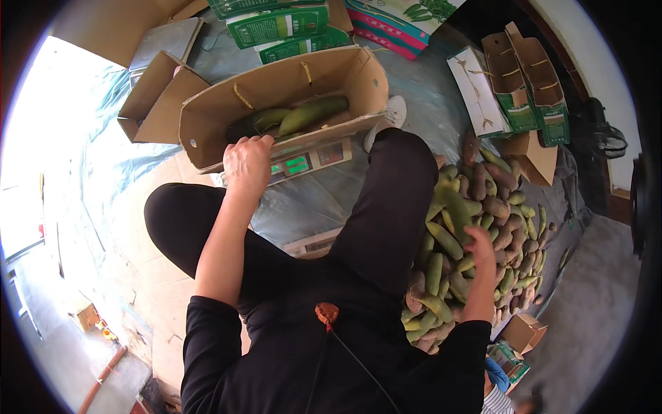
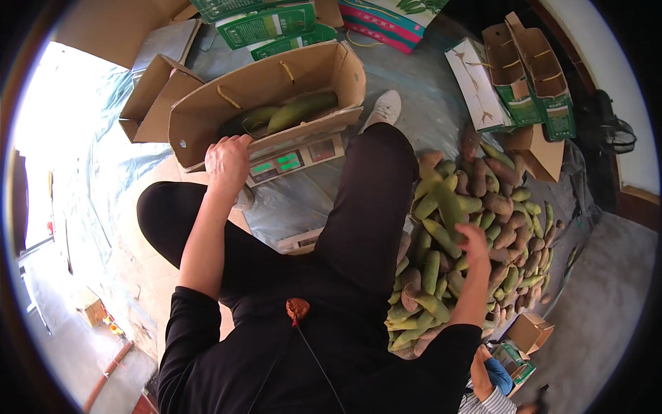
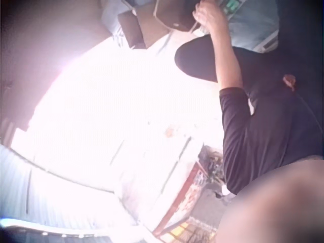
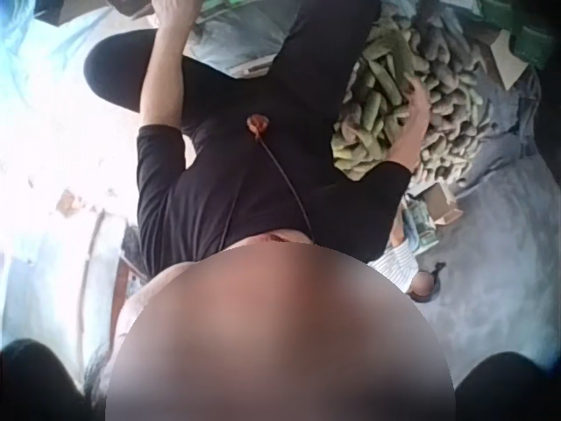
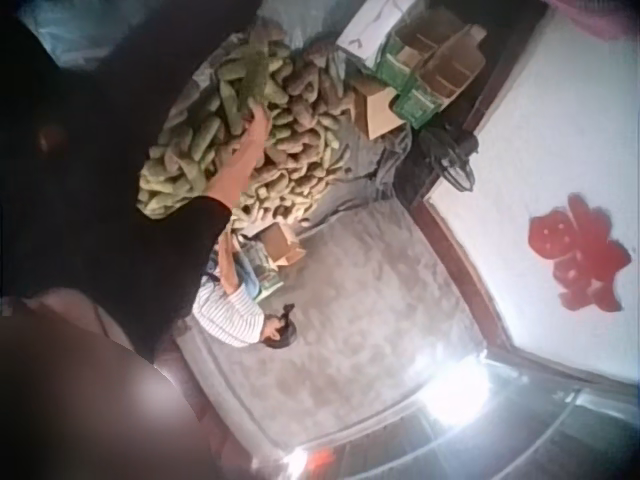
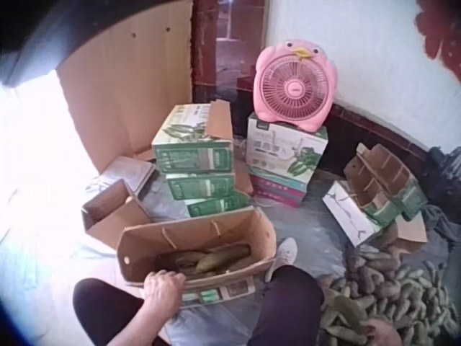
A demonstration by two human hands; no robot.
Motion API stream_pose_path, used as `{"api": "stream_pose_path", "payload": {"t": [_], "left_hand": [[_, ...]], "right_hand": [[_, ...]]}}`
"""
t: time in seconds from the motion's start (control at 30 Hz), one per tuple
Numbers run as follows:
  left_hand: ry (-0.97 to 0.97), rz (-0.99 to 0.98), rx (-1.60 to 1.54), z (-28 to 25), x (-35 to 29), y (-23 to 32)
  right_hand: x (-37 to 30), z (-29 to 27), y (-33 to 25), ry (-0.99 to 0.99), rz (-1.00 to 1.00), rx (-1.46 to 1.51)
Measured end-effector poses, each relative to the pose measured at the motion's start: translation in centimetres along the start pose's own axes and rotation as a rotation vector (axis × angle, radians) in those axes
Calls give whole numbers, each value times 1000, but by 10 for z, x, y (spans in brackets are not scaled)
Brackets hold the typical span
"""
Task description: Sort vegetables and pack them into cardboard boxes for shipping.
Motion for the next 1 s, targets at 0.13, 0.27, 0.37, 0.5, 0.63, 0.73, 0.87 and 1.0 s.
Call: {"api": "stream_pose_path", "payload": {"t": [0.13,0.27,0.37,0.5,0.63,0.73,0.87,1.0], "left_hand": [[19,31,-18,-2,2,7],[4,26,28,1,-1,5],[-22,8,62,3,0,4],[-81,-6,123,7,2,4],[-149,-35,129,5,4,10],[-139,-28,96,8,3,9],[-117,22,52,8,-1,5],[-149,-11,118,17,5,2]], "right_hand": [[-9,11,-113,-128,-359,-30],[-41,80,-243,-338,-656,-117],[-65,140,-314,-466,-814,-297],[-81,233,-359,-705,-928,-436],[-70,297,-361,-630,-1158,-901],[-52,282,-349,-424,-1096,-949],[-19,206,-299,-322,-1079,-555],[20,77,-172,-38,-773,-485]]}}
Point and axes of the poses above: each hand's wrist, its own x-axis towards the middle knuckle, its own z-axis out of the palm, y = z × x, the point moved 10 cm from there along x, towards the middle knuckle, and after that the axes turned 6 degrees about -z, right-handed, at the moved point
